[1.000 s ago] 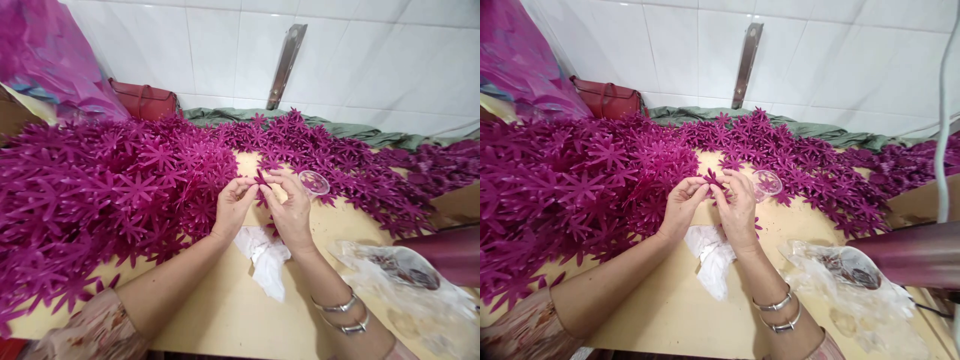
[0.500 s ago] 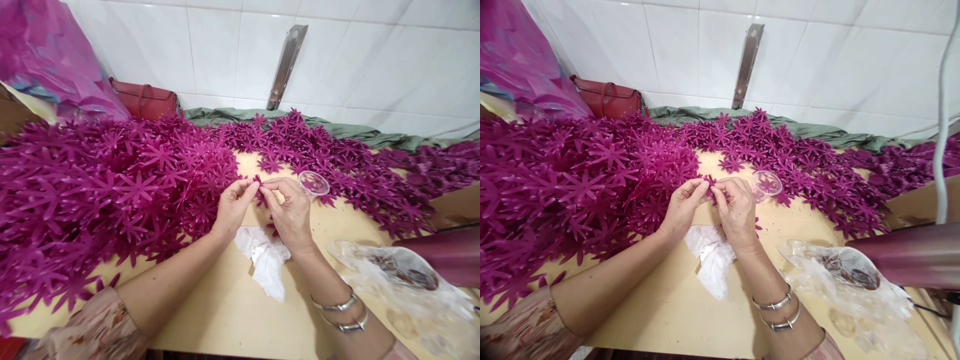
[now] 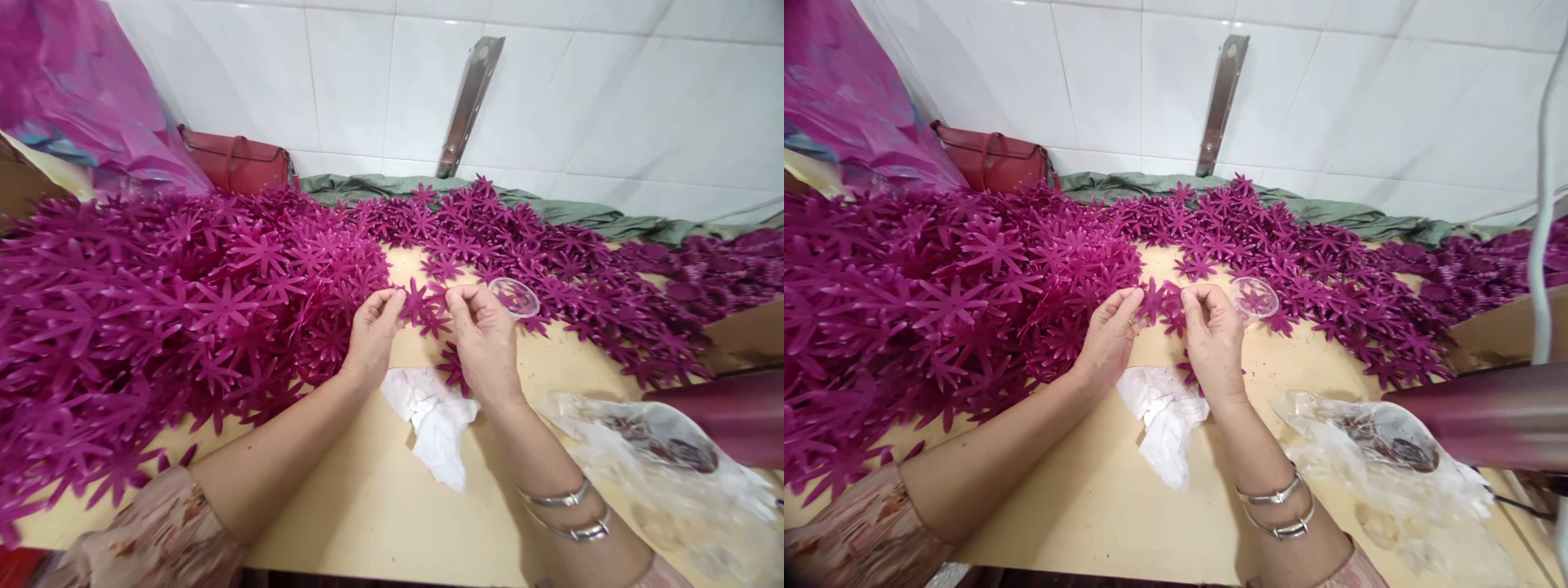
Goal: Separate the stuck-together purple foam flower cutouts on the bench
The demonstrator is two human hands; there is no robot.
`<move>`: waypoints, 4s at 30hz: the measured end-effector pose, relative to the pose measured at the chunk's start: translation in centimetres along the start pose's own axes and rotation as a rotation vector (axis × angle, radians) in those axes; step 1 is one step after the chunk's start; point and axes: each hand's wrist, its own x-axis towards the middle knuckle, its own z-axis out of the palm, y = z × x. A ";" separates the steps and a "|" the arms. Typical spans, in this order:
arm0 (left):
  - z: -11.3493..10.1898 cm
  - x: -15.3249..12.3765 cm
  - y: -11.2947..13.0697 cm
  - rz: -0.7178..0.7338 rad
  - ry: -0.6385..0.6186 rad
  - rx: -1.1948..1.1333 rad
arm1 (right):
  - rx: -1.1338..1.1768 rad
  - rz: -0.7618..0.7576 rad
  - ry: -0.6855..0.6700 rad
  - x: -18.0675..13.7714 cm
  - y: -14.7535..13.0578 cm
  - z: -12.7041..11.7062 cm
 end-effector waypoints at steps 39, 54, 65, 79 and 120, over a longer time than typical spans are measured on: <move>0.0 -0.2 -0.1 0.002 -0.113 0.095 | 0.001 -0.007 -0.074 -0.4 0.4 0.4; -0.3 0.4 0.0 -0.013 0.073 -0.100 | 0.065 0.058 0.064 0.0 0.4 0.1; -0.3 0.4 -0.3 0.101 0.048 -0.031 | -0.193 -0.190 -0.007 -0.3 0.9 0.4; -0.2 -0.3 -0.4 -0.008 -0.170 0.026 | 0.175 0.135 -0.082 -0.1 0.7 0.3; 0.1 -0.1 0.3 -0.075 -0.102 -0.030 | 0.458 0.395 -0.117 -0.3 -0.1 1.0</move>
